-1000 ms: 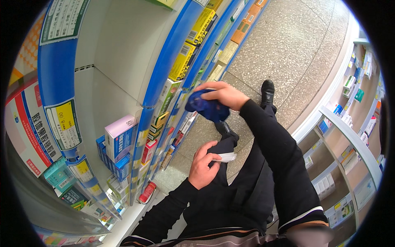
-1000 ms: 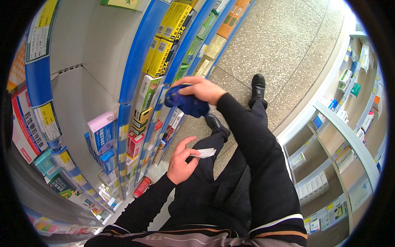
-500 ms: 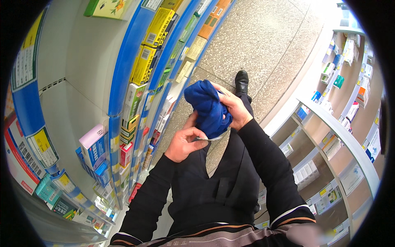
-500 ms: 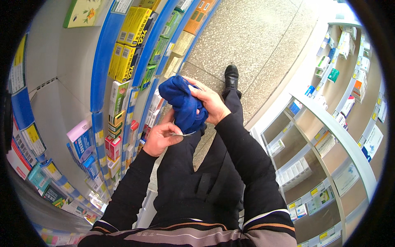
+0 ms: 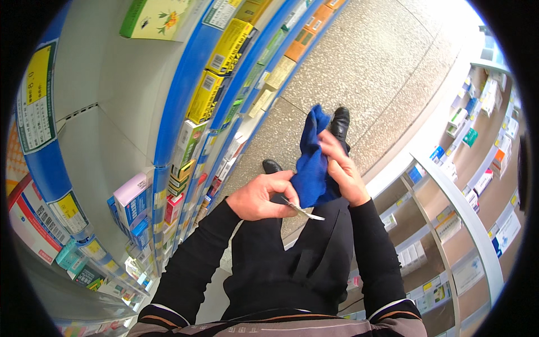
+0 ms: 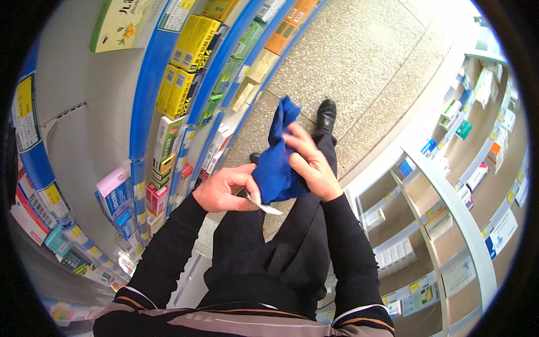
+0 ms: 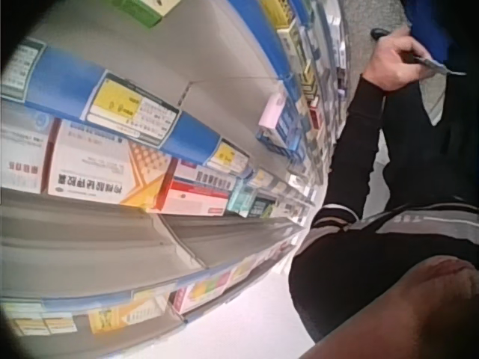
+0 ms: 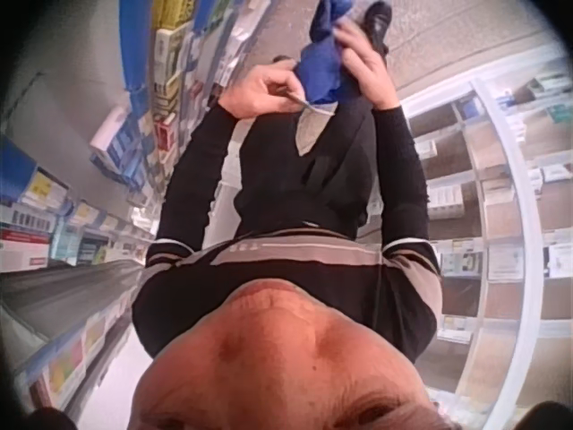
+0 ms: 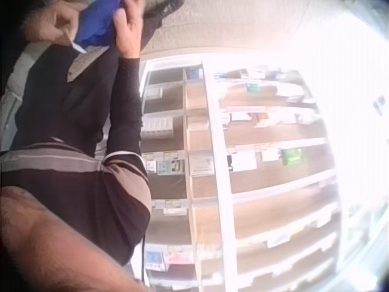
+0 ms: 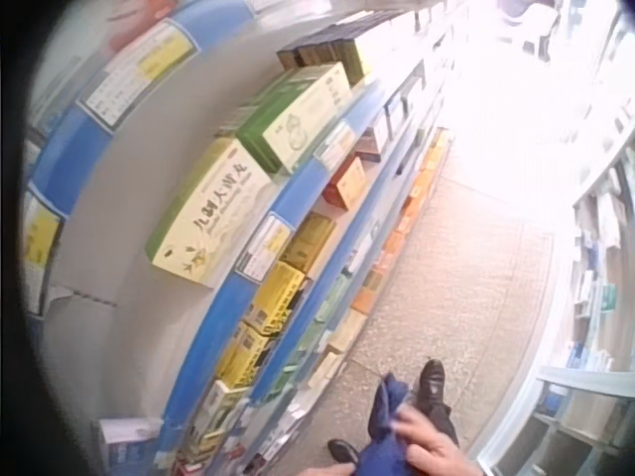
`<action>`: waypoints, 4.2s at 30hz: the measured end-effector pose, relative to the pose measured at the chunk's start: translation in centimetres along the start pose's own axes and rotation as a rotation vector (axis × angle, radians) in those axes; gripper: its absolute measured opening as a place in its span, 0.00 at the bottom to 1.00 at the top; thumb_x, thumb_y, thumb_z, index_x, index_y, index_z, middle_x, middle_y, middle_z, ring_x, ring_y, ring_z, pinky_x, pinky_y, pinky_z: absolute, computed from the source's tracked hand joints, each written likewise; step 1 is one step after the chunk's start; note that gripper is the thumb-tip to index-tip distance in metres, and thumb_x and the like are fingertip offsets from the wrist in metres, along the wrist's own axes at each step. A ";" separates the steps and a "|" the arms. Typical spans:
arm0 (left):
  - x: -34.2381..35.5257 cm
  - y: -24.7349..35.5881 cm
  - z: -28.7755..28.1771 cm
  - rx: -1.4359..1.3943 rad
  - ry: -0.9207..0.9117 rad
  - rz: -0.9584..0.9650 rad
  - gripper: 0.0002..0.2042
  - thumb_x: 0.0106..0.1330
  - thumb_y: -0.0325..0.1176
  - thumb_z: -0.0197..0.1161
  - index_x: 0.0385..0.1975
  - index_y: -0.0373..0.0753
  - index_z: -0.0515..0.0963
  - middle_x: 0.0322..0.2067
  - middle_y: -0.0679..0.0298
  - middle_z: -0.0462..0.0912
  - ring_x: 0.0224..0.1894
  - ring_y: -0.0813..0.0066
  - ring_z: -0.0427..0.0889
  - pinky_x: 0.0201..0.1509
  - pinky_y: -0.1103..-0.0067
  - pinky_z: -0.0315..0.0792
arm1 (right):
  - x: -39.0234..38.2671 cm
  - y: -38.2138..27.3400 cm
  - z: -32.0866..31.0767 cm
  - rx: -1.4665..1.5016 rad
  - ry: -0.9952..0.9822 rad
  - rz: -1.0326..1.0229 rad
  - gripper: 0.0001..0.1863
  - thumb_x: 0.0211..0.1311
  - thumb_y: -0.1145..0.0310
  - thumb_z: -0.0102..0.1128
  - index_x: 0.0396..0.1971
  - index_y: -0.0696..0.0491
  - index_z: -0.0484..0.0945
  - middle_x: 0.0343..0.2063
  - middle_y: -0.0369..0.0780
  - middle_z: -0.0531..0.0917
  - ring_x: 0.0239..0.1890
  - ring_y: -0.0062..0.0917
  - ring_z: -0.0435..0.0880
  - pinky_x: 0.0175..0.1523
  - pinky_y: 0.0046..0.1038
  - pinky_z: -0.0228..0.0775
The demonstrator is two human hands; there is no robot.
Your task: The person wipes the front edges of pharmacy shelves with a blue cloth, moving along the aisle and cleaning multiple sections. They occasionally pause to pick up and inspect small boxes before returning them to the shelves.
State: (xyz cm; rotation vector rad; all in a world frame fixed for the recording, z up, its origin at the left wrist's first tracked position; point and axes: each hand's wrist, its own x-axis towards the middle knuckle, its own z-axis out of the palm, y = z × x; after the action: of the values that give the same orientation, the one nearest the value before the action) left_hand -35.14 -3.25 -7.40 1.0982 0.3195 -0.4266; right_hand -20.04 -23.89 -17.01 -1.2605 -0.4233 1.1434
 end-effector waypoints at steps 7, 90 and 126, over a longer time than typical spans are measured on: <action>-2.2 1.0 -2.0 -0.247 0.102 -0.101 0.06 0.63 0.19 0.70 0.37 0.32 0.81 0.53 0.61 0.68 0.57 0.70 0.75 0.64 0.74 0.69 | 3.2 -1.5 7.2 0.326 0.290 0.395 0.14 0.67 0.65 0.68 0.44 0.56 0.78 0.33 0.30 0.80 0.35 0.12 0.76 0.42 0.18 0.70; 19.3 7.7 -10.2 1.164 0.862 -0.043 0.10 0.45 0.20 0.71 0.29 0.38 0.83 0.64 0.46 0.71 0.63 0.44 0.71 0.66 0.59 0.67 | 36.3 -10.5 -15.0 -1.117 -0.065 -0.660 0.19 0.54 0.68 0.68 0.47 0.37 0.80 0.29 0.34 0.79 0.31 0.29 0.85 0.32 0.31 0.78; 41.1 20.7 -11.6 1.109 0.893 -0.070 0.11 0.45 0.21 0.73 0.29 0.41 0.85 0.65 0.51 0.71 0.64 0.47 0.70 0.52 0.66 0.71 | 48.8 -19.4 -32.3 -0.952 0.027 -0.665 0.18 0.53 0.68 0.68 0.45 0.38 0.82 0.26 0.33 0.75 0.29 0.28 0.83 0.31 0.29 0.76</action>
State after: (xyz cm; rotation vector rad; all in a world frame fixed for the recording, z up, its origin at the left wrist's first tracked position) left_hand 10.38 8.11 -14.68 2.3594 0.9709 -0.1147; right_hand 34.91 2.75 -25.47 -1.7284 -1.3521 0.3164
